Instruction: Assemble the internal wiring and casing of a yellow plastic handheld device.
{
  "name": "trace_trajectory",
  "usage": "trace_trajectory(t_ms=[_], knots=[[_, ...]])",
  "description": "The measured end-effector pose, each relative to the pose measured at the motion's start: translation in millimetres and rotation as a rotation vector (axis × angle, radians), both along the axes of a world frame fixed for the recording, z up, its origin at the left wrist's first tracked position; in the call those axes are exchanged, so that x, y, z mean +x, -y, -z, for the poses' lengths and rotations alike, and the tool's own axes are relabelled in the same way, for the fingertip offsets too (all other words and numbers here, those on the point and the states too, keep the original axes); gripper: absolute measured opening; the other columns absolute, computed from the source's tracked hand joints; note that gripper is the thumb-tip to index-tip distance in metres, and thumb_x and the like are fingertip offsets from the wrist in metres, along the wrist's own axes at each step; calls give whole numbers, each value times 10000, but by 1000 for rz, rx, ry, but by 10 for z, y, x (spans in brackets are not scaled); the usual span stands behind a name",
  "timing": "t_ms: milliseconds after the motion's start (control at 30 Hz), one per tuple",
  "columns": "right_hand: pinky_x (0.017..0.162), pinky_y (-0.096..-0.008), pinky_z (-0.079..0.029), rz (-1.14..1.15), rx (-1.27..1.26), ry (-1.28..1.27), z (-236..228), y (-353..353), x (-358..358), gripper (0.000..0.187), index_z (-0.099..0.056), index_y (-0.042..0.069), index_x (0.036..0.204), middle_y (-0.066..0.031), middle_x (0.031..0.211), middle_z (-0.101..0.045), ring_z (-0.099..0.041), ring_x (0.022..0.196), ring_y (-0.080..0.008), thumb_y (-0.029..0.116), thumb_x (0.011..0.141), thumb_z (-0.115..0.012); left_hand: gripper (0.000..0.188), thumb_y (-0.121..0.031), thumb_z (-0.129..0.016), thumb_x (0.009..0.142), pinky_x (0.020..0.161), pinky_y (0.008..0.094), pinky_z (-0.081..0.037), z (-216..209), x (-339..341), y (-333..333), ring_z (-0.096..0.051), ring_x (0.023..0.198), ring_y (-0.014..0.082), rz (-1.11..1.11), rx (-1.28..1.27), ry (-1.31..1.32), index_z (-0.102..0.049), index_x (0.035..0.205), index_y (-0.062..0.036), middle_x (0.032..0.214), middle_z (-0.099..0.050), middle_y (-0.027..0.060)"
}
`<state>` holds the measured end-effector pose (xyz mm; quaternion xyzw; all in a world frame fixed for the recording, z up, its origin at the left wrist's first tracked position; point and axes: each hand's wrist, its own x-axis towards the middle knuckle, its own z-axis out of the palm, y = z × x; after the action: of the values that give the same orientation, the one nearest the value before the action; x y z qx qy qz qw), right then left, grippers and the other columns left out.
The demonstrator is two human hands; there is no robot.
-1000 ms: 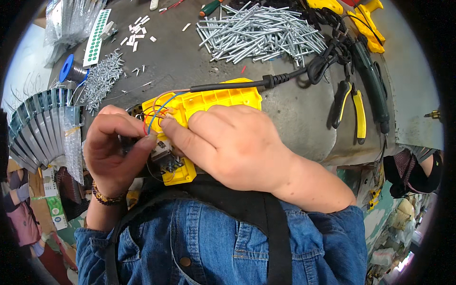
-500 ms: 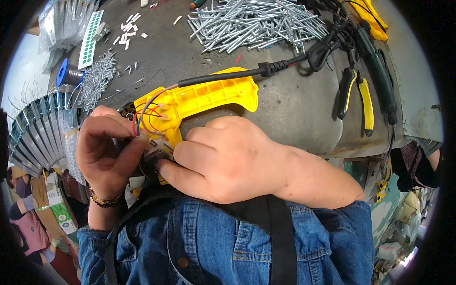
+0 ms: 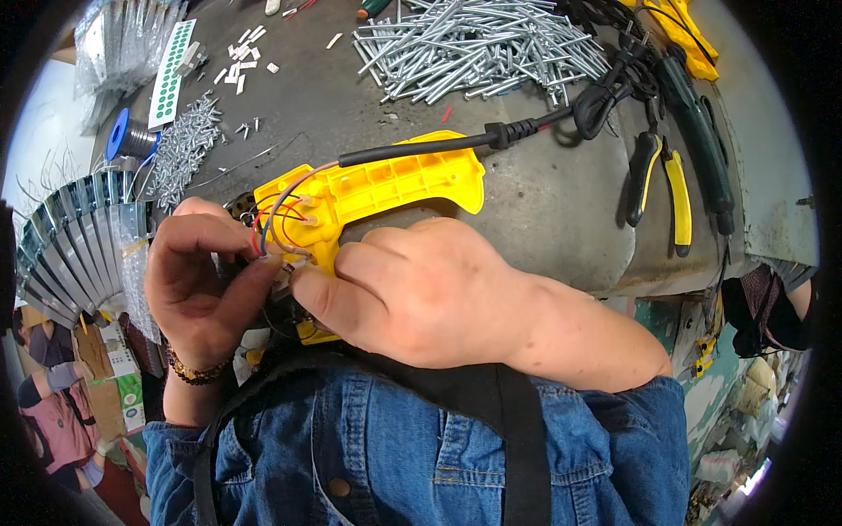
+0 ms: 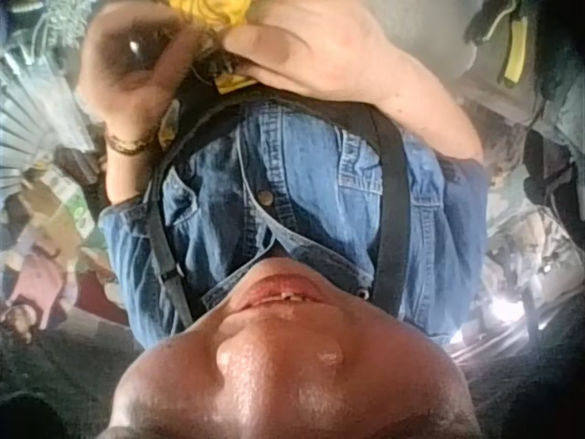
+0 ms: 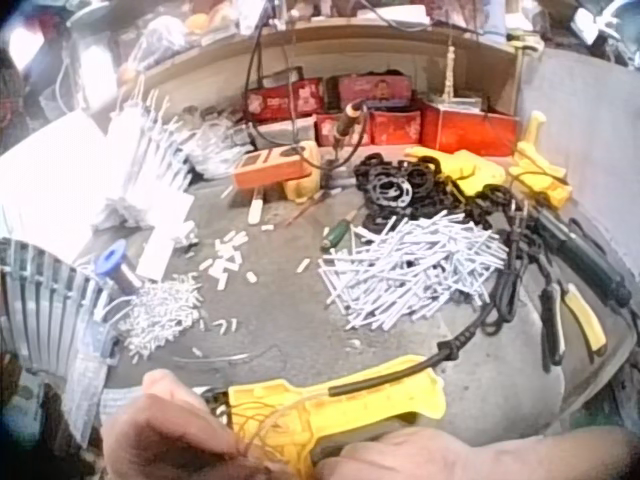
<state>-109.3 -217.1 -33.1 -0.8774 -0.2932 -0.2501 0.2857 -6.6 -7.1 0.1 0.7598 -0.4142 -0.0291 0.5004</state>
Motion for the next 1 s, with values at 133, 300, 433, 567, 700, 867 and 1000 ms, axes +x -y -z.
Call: trace_trajectory(t_ms=[133,300,433,567,700,867,1000], knots=[[480,-329,-439,7,-13,9,-6,7,-12,509,-661,49,1132,-16,712,-517,-558,557,-181,184,666,-819,329,69,-782,691,759,296,-397,-16,5,18,-533,787,159,17,-3,8,-642,944,-89,839,-669,-3],[481,-327,-439,7,-19,-8,-12,16,-14,497,-664,49,1123,-19,709,-514,-566,562,-183,187,671,-816,322,78,-738,733,715,253,-391,-43,43,-9,-510,817,130,108,68,70,-585,985,-52,902,-596,41],[478,-322,-438,4,-17,-20,-2,15,-14,490,-666,49,1126,-20,707,-511,-570,563,-183,187,678,-809,328,76,-743,720,718,261,-391,-49,32,-20,-510,813,134,93,94,39,-618,996,-52,897,-602,33],[465,-312,-428,20,-20,-3,-16,14,-25,459,-680,49,1108,-17,705,-505,-560,555,-174,178,682,-794,241,61,-753,689,743,296,-412,-76,93,-6,-544,796,158,145,118,159,-669,879,-61,833,-647,13],[448,-270,-411,-5,-70,46,-58,5,-10,274,-691,121,1007,31,672,-470,-525,549,-115,206,749,-654,195,32,-766,650,757,321,-421,-125,96,10,-557,764,174,129,152,159,-684,788,-78,782,-661,-5],[435,-261,-398,-63,-17,51,-15,-45,-23,242,-702,122,934,32,673,-463,-521,553,-110,195,708,-653,198,9,-775,590,743,328,-409,-185,90,18,-549,737,172,137,191,175,-703,744,-93,773,-655,-9],[427,-265,-400,-66,10,32,14,-50,-34,238,-701,117,923,23,674,-467,-529,556,-112,186,700,-658,204,5,-779,584,733,326,-406,-223,150,26,-547,735,171,178,219,106,-714,750,-95,759,-646,-15]])
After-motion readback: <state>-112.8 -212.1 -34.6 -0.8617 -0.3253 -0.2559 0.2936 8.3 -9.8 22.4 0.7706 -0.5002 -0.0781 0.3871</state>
